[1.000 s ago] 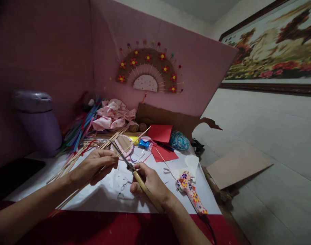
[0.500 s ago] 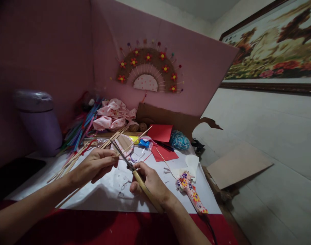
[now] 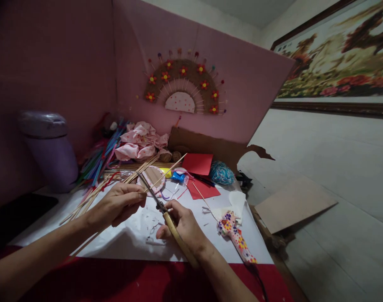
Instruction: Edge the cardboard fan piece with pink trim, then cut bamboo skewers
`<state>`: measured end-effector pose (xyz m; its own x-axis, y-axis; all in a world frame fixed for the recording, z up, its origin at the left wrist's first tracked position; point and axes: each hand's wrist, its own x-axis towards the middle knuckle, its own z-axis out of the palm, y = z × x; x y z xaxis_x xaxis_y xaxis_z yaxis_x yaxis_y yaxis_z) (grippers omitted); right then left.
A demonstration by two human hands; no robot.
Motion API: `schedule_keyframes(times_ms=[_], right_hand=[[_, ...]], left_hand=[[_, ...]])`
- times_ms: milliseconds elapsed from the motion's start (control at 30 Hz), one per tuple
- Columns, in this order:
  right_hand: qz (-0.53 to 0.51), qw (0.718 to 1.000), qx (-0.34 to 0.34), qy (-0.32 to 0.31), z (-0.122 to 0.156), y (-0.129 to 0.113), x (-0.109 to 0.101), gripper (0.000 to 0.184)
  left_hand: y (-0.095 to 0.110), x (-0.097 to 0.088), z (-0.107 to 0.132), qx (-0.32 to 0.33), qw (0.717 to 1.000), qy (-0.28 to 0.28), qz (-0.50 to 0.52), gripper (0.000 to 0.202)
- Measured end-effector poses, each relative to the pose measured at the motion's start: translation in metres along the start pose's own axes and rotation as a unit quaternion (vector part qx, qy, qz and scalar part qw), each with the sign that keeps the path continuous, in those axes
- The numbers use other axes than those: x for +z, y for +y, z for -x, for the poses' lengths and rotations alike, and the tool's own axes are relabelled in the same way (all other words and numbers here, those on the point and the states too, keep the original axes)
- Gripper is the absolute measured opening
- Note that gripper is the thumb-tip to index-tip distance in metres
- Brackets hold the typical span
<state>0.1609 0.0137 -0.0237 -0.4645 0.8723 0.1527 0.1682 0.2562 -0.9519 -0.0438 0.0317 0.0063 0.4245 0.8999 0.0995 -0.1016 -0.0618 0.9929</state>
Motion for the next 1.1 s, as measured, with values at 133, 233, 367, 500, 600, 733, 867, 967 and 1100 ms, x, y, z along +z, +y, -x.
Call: schedule_keyframes(times_ms=[133, 233, 367, 500, 600, 733, 867, 967, 1100], right_hand=[[-0.004, 1.000, -0.003, 0.012, 0.000, 0.003, 0.004, 0.046], [-0.009, 1.000, -0.007, 0.016, 0.001, 0.003, 0.006, 0.045], [0.002, 0.999, -0.001, 0.033, 0.000, 0.002, 0.006, 0.044], [0.049, 0.995, 0.006, 0.081, -0.001, 0.003, 0.007, 0.044], [0.060, 0.994, 0.004, 0.093, -0.001, 0.005, 0.009, 0.041], [0.055, 0.995, -0.002, 0.086, 0.000, 0.004, 0.011, 0.040], [0.046, 0.996, -0.006, 0.080, 0.000, 0.002, 0.010, 0.040], [0.041, 0.996, -0.014, 0.079, 0.000, 0.003, 0.010, 0.042], [0.036, 0.996, -0.019, 0.077, -0.001, 0.004, 0.010, 0.042]], left_hand=[[-0.005, 0.000, -0.002, -0.025, 0.995, -0.016, 0.098, 0.025], [-0.007, -0.002, -0.003, -0.066, 0.983, -0.043, 0.169, 0.025], [-0.005, 0.000, -0.003, -0.046, 0.994, -0.040, 0.089, 0.025], [-0.006, 0.007, -0.002, 0.076, 0.975, 0.092, -0.188, 0.030], [-0.008, 0.010, 0.001, 0.177, 0.901, 0.163, -0.360, 0.026], [-0.006, 0.010, 0.005, 0.193, 0.886, 0.166, -0.388, 0.027], [0.000, 0.007, 0.004, 0.071, 0.976, 0.099, -0.180, 0.030], [0.002, 0.005, 0.002, -0.026, 0.999, 0.032, 0.003, 0.027], [0.002, -0.001, 0.002, -0.115, 0.982, -0.027, 0.150, 0.023]])
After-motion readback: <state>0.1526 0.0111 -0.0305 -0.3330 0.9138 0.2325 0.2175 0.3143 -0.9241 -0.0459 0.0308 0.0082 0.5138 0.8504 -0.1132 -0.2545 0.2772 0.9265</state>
